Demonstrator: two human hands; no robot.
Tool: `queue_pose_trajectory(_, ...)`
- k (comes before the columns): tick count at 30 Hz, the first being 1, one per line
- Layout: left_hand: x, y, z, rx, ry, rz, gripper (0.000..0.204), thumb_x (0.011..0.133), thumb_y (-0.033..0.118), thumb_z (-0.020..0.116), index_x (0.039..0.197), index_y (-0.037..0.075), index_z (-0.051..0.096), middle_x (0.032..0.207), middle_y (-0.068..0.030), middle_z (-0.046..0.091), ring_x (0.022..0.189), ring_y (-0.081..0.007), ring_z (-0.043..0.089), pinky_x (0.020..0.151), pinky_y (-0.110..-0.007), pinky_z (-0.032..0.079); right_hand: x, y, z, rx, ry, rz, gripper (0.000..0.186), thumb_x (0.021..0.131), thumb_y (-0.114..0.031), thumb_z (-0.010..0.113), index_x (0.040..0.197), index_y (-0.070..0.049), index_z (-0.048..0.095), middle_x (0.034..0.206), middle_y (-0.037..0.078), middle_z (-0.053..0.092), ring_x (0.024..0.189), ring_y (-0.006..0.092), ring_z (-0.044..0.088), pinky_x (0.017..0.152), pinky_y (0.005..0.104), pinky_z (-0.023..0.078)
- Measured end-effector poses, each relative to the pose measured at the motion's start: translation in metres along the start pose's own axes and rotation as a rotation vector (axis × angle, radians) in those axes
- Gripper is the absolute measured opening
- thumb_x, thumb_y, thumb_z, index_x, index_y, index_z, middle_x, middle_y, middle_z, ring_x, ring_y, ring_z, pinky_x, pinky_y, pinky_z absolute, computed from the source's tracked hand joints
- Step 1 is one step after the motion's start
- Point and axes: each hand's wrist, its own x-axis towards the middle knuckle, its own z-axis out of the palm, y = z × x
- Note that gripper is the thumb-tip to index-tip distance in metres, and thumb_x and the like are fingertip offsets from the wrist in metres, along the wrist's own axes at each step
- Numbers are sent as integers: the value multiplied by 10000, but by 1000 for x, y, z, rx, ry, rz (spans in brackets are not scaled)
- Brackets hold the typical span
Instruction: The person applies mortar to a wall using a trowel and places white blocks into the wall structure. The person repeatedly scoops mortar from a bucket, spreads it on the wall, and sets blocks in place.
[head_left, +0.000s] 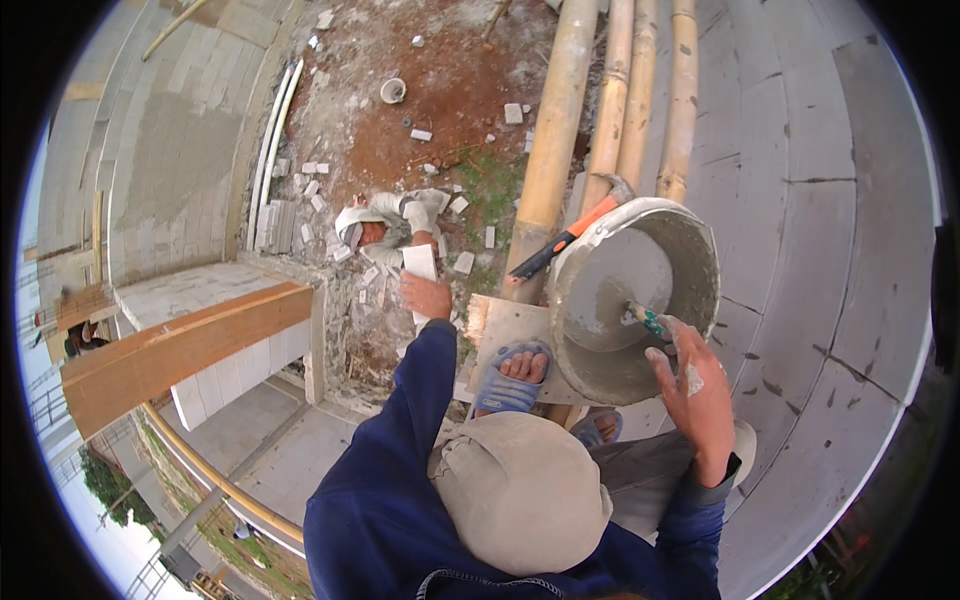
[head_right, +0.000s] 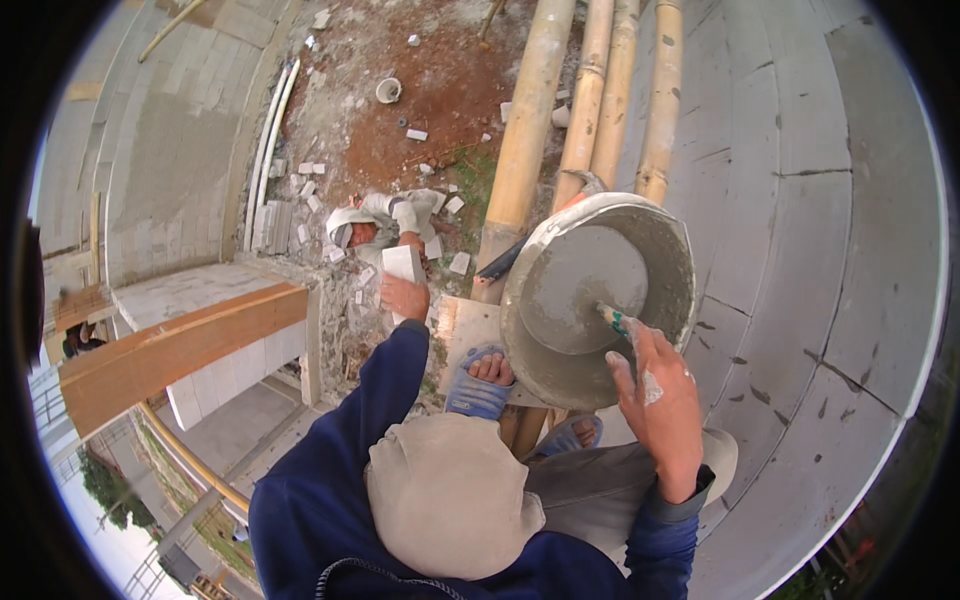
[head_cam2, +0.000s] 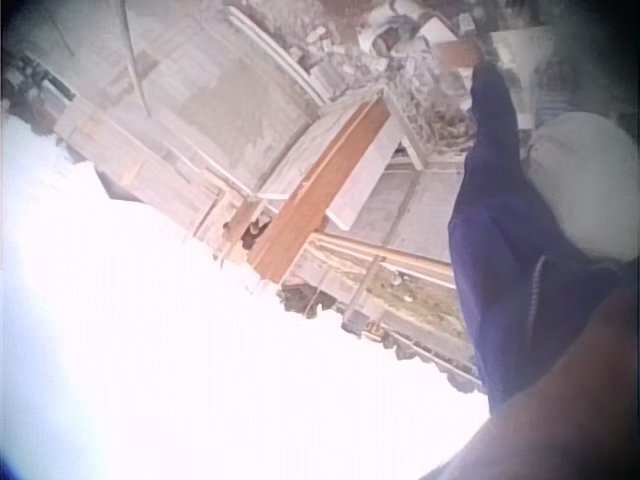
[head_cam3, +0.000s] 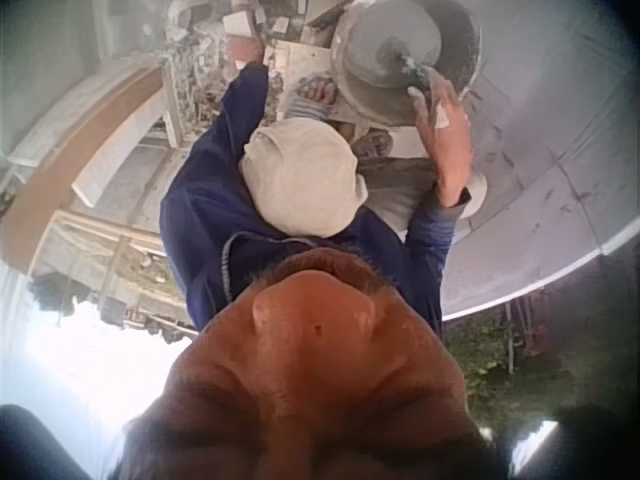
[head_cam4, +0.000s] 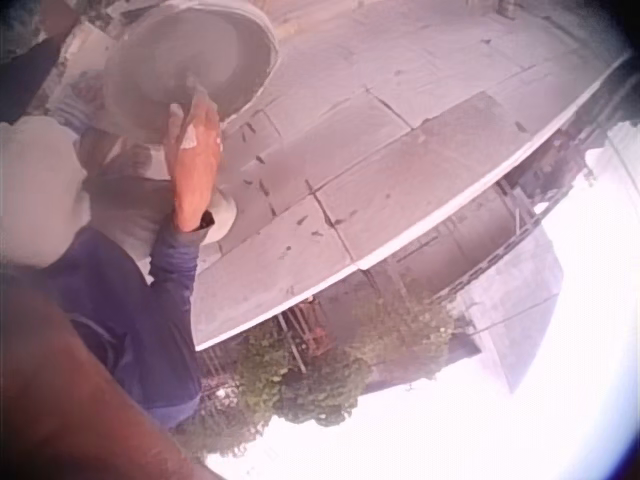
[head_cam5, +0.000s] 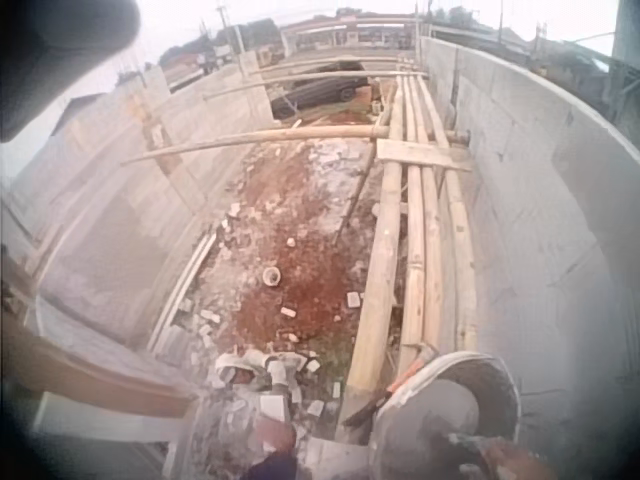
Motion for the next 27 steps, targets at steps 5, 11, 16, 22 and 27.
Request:
queue_pose_trajectory(5,44,-20,-46,-228,9,208,850,697,294,899,1358,43,427,1275,-205,559,1225,-429,604,1055,-566,511,-14,5,-14,-4,48,-85,474,983,-175,710,1428,-52,605,1120,175,685,1033,398,685,891,480,554)
queue_pose_trajectory(11,72,-68,-236,-363,-15,440,1143,596,292,971,1531,-61,414,1438,-302,583,1345,-462,564,1109,-533,485,-29,20,-22,115,216,-93,429,991,-174,713,1394,-69,608,1178,164,698,1090,394,684,918,474,560)
queue_pose_trajectory(16,37,-80,-501,-505,-11,622,1043,588,243,963,1480,-50,507,1310,-261,671,1212,-404,662,1054,-451,521,-40,25,-18,176,355,-131,398,986,-159,694,1354,-29,616,1126,179,685,1061,413,674,909,501,550)
queue_pose_trajectory(22,-48,-64,-719,-514,259,1152,983,583,228,896,1470,-12,545,1222,-205,711,1101,-339,695,1004,-442,541,-57,32,22,220,522,-131,399,973,-140,710,1344,-19,626,1167,192,696,1084,418,674,935,494,546)
queue_pose_trajectory(27,-97,-2,-833,-526,303,1364,1088,515,352,889,1493,-3,569,1111,-206,737,914,-300,749,908,-409,590,-53,44,40,212,631,-193,391,954,-135,724,1316,-19,634,1148,196,699,1070,416,675,925,485,548)
